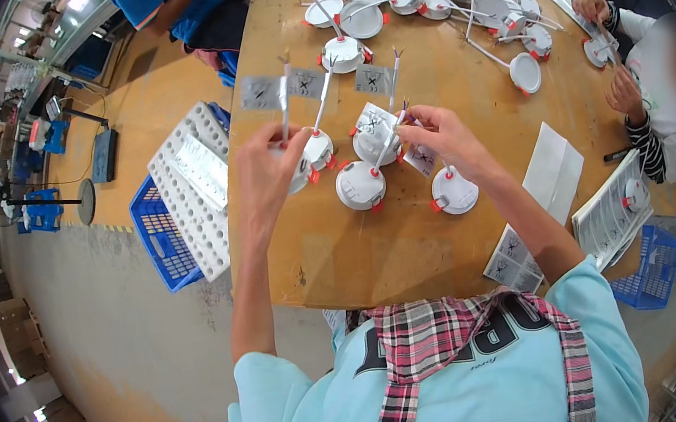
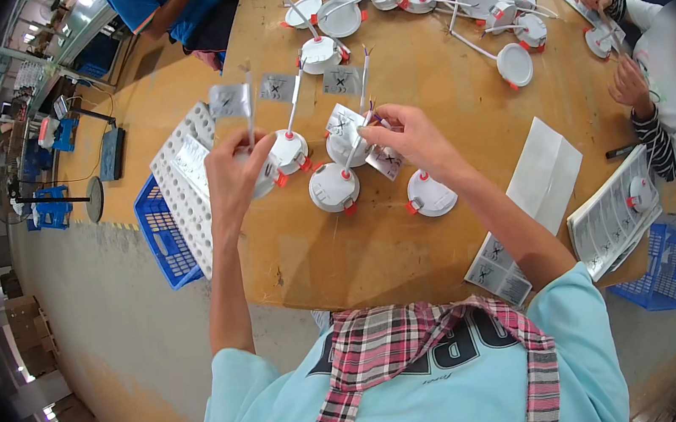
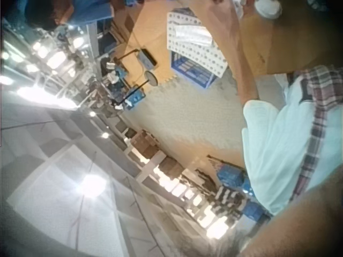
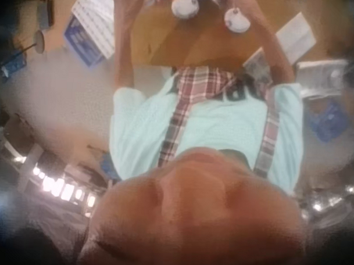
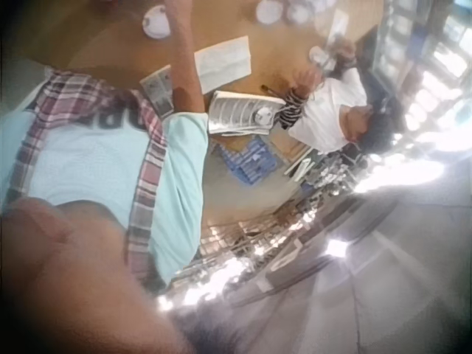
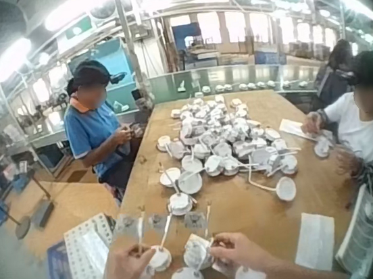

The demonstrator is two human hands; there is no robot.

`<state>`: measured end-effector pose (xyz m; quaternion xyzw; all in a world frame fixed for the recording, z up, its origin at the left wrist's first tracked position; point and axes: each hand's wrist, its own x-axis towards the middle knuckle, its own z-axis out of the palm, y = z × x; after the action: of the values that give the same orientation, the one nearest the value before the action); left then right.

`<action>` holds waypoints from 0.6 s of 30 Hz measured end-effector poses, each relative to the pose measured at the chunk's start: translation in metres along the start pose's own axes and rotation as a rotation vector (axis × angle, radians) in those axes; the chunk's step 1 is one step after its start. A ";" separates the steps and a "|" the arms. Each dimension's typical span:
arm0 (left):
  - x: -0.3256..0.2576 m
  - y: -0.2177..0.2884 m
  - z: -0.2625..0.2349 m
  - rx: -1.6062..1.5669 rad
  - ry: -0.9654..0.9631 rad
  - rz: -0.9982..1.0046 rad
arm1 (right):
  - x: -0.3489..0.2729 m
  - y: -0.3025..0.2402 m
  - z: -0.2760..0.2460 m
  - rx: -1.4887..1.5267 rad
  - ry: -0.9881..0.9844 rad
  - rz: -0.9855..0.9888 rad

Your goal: Peeling and applying information labels to the side of small LED light fixtures.

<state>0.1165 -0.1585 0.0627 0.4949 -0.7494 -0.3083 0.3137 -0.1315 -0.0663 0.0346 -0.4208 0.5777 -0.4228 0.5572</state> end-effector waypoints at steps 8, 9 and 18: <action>0.062 -0.011 0.019 0.388 -0.534 -0.164 | 0.014 0.000 0.006 0.011 0.029 0.033; 0.063 -0.015 0.020 0.389 -0.529 -0.155 | 0.013 -0.003 0.007 0.059 0.035 0.063; 0.065 -0.043 0.025 0.047 -0.663 -0.115 | 0.010 -0.001 -0.011 0.170 0.193 -0.126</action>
<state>0.1007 -0.2291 0.0247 0.4161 -0.7884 -0.4525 0.0235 -0.1427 -0.0755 0.0326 -0.3647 0.5633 -0.5428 0.5051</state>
